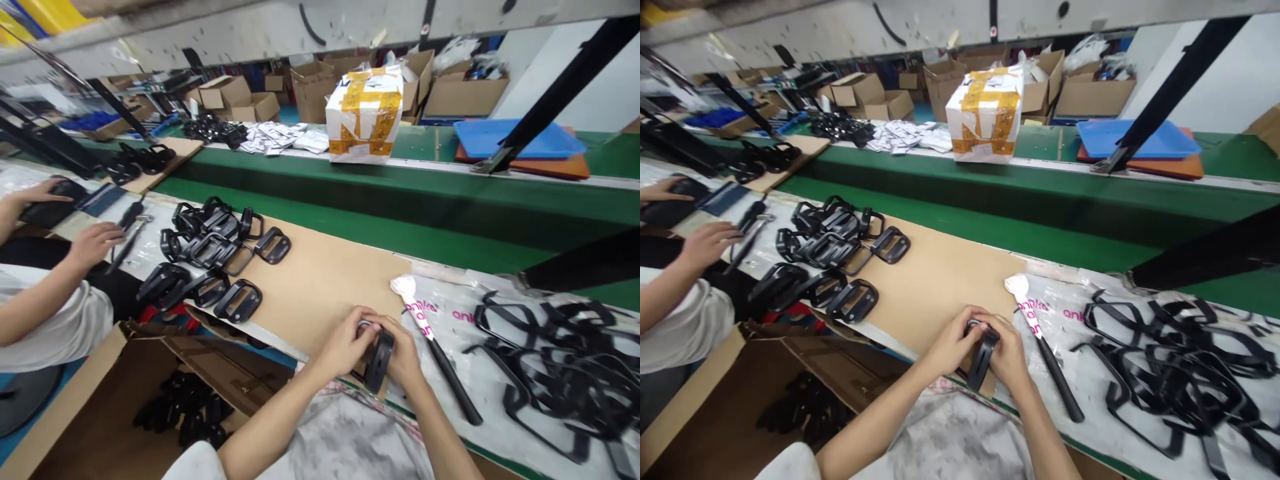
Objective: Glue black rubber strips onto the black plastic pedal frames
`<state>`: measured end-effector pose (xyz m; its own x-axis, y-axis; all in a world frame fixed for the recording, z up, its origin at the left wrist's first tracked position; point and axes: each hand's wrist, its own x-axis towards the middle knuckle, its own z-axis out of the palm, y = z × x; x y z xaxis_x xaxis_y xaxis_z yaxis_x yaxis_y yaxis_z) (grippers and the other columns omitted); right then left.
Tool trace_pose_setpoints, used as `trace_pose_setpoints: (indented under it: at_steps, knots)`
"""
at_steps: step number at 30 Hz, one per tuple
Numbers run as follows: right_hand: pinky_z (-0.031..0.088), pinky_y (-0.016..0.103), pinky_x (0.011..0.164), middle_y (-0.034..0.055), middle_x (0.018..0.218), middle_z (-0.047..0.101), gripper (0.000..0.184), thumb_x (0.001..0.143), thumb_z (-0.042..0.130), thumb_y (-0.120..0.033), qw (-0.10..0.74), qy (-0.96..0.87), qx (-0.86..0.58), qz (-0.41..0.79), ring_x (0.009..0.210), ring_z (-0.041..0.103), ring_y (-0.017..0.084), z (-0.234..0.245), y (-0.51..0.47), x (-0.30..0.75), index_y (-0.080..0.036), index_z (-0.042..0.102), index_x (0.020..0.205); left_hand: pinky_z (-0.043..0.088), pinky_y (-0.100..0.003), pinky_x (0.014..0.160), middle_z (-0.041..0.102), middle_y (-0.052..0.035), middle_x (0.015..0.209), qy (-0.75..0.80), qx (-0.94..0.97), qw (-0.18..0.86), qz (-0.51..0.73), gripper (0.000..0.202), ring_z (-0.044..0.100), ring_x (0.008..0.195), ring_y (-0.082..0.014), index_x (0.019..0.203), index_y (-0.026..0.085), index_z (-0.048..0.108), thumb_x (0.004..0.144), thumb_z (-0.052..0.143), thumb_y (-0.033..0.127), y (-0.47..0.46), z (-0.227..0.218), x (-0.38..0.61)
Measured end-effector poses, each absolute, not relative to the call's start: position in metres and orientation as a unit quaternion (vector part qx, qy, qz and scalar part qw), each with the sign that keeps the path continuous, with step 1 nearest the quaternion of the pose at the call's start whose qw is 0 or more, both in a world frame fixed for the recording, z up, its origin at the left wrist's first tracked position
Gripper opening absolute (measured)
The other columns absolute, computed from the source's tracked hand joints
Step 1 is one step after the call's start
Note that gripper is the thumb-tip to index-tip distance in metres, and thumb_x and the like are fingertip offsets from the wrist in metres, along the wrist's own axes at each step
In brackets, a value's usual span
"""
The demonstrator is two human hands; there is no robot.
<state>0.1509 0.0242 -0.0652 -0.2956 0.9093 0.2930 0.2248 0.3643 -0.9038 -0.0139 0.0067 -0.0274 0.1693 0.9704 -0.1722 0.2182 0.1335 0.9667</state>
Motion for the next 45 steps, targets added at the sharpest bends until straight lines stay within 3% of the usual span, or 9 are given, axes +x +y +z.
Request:
trace_pose_setpoints:
  at_steps: [7,16,20,26,31,36,39,41,45]
  knots:
    - [0.063,0.042,0.09,0.0088,0.115,0.08,0.029,0.095,0.059,-0.02,0.437,-0.688,-0.417,0.402,0.104,0.077,0.031,-0.07,0.023,0.151,-0.025,0.078,0.117,0.05,-0.035,0.102,0.074,-0.009,0.119,0.531,0.526,0.545,0.381,0.028,0.069,0.113,-0.0255,0.122,0.019,0.066,0.099,0.062,0.034,0.009,-0.029,-0.013]
    - [0.062,0.033,0.076,0.0076,0.103,0.081,0.022,0.096,0.059,-0.024,0.438,-0.67,-0.46,0.385,0.093,0.078,0.028,-0.068,0.017,0.148,-0.022,0.075,0.11,0.052,-0.033,0.089,0.076,-0.008,0.104,0.575,0.456,0.539,0.414,0.026,0.07,0.096,-0.0238,0.108,0.017,0.07,0.092,0.067,0.038,0.01,-0.034,0.003]
    - [0.06,0.029,0.074,0.0041,0.096,0.081,0.019,0.097,0.058,-0.024,0.436,-0.664,-0.475,0.379,0.079,0.077,0.023,-0.068,0.016,0.149,-0.021,0.074,0.106,0.052,-0.033,0.09,0.076,-0.0083,0.104,0.583,0.442,0.54,0.415,0.027,0.07,0.097,-0.0237,0.11,0.017,0.069,0.091,0.069,0.036,0.009,-0.035,0.005]
    - [0.06,0.028,0.072,0.0056,0.099,0.081,0.019,0.096,0.063,-0.029,0.427,-0.675,-0.45,0.399,0.082,0.078,0.024,-0.067,0.021,0.152,-0.021,0.076,0.107,0.052,-0.032,0.09,0.075,-0.0082,0.111,0.558,0.471,0.54,0.419,0.028,0.07,0.101,-0.0232,0.118,0.018,0.066,0.097,0.067,0.037,0.003,-0.041,0.001]
    - [0.061,0.029,0.074,0.0062,0.094,0.08,0.024,0.1,0.067,-0.042,0.418,-0.649,-0.475,0.423,0.083,0.078,0.025,-0.072,0.023,0.152,-0.021,0.075,0.106,0.054,-0.031,0.084,0.074,-0.0079,0.108,0.538,0.581,0.503,0.346,0.044,0.069,0.093,-0.021,0.135,0.019,0.064,0.1,0.064,0.047,0.018,-0.024,-0.043]
    - [0.059,0.03,0.071,0.0052,0.086,0.077,0.035,0.099,0.068,-0.054,0.415,-0.637,-0.494,0.423,0.074,0.074,0.024,-0.078,0.024,0.151,-0.02,0.076,0.104,0.055,-0.032,0.085,0.074,-0.0109,0.11,0.623,0.651,0.223,0.371,0.032,0.07,0.1,-0.023,0.121,0.017,0.069,0.101,0.057,0.038,0.08,0.032,-0.153]
    - [0.059,0.03,0.072,0.0042,0.082,0.075,0.036,0.098,0.068,-0.056,0.413,-0.638,-0.488,0.429,0.072,0.073,0.023,-0.079,0.025,0.15,-0.021,0.076,0.104,0.053,-0.037,0.096,0.073,-0.0149,0.118,0.71,0.623,0.104,0.31,0.033,0.07,0.108,-0.0266,0.122,0.014,0.069,0.098,0.056,0.033,0.121,0.061,-0.216]
    - [0.059,0.029,0.072,0.0051,0.086,0.077,0.036,0.098,0.069,-0.056,0.414,-0.639,-0.485,0.43,0.076,0.075,0.024,-0.079,0.025,0.15,-0.021,0.076,0.103,0.052,-0.038,0.1,0.075,-0.0159,0.119,0.751,0.605,0.145,0.221,0.03,0.069,0.113,-0.0298,0.116,0.014,0.07,0.095,0.06,0.032,0.142,0.069,-0.244]
    - [0.057,0.027,0.068,0.0071,0.093,0.079,0.036,0.098,0.069,-0.055,0.416,-0.639,-0.485,0.428,0.078,0.076,0.023,-0.078,0.026,0.15,-0.02,0.076,0.103,0.057,-0.035,0.076,0.076,-0.0107,0.08,0.745,0.594,0.254,0.166,0.022,0.073,0.079,-0.0268,0.08,0.018,0.068,0.088,0.066,0.038,0.164,0.057,-0.265]
